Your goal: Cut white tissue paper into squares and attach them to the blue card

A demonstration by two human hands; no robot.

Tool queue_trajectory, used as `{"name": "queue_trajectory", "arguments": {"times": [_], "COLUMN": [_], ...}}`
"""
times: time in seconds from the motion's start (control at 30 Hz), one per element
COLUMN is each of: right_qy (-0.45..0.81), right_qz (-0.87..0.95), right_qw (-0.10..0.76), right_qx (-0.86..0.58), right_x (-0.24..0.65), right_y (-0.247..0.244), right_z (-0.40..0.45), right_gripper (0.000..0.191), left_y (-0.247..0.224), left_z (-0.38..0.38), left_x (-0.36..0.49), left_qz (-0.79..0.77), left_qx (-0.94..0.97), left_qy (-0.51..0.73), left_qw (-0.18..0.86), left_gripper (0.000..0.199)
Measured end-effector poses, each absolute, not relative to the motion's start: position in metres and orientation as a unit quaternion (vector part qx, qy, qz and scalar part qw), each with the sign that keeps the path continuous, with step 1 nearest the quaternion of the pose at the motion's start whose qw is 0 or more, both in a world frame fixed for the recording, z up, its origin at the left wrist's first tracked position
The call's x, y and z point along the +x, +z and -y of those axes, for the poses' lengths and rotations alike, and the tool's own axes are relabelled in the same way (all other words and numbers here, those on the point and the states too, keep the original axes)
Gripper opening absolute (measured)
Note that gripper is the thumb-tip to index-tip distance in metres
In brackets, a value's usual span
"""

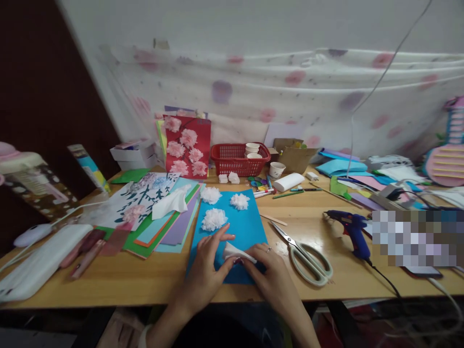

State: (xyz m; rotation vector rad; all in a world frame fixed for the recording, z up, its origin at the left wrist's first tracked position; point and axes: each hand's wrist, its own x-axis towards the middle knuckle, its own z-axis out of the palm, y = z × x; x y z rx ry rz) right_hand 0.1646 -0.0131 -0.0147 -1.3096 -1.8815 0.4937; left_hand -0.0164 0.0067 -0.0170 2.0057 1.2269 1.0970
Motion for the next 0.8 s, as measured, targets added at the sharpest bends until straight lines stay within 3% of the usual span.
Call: {"name": "queue_trajectory", "arguments": {"times": [0.13, 0.3, 0.43, 0.63, 0.8], "right_qy": [0.21, 0.268, 0.276, 0.312, 0.389], "right_qz": [0.732, 0.709, 0.704, 0.645, 0.554], "right_qw": [0.403, 0.391, 0.404, 0.459, 0.528], "right_qx": [-0.507, -0.523, -0.514, -0.525, -0.512], "right_x": [0.162, 0.157, 0.153, 0.151, 0.149], "right_y": [-0.012, -0.008, -0.008, -0.012, -0.013], "right_z": [0.016, 0.021, 0.02, 0.015, 0.013], "right_gripper": [0.018, 0.013, 0.021, 0.035, 0.045], "left_y": [-0.013, -0.004, 0.006, 0.004, 0.0], "left_z": [-0.006, -0.011, -0.017, -0.021, -0.024], "left_x": [-0.013, -0.015, -0.018, -0.014, -0.011], "left_qz": [-0.449, -0.438, -0.415, -0.444, -0.454], "left_qx": [0.675, 0.682, 0.715, 0.639, 0.547], "left_qy": [0.446, 0.429, 0.401, 0.434, 0.483], "left_qw": [0.38, 0.398, 0.394, 0.454, 0.511], "left_gripper": [0.041, 0.042, 0.042, 0.065, 0.069]}}
